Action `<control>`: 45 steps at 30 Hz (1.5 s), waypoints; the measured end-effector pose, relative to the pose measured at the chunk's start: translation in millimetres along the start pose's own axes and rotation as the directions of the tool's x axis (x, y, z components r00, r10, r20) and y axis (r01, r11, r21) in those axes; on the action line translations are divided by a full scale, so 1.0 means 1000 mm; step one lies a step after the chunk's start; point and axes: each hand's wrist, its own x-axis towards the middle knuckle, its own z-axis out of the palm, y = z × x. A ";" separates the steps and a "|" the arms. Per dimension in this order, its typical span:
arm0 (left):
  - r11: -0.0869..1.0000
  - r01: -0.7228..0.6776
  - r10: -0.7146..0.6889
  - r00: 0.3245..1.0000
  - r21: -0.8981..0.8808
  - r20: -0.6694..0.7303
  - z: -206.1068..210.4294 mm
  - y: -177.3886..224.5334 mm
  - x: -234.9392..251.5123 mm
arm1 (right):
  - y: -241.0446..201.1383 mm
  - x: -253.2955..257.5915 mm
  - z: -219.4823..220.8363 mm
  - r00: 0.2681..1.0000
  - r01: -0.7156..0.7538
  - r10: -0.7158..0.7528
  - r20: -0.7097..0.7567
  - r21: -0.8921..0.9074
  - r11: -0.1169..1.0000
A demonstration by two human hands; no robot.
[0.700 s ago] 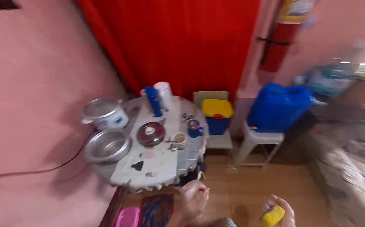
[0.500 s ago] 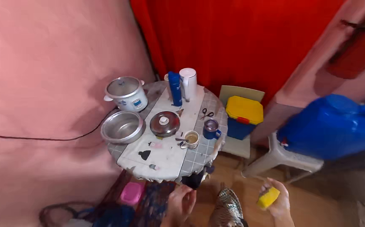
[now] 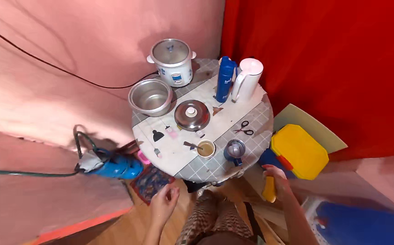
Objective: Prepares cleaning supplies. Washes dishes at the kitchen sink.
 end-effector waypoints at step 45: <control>0.405 0.834 -0.679 0.002 -0.373 -0.734 -0.094 -0.040 -0.317 | -0.001 -0.149 0.415 -0.528 0.148 0.372 0.764 -0.349 0.925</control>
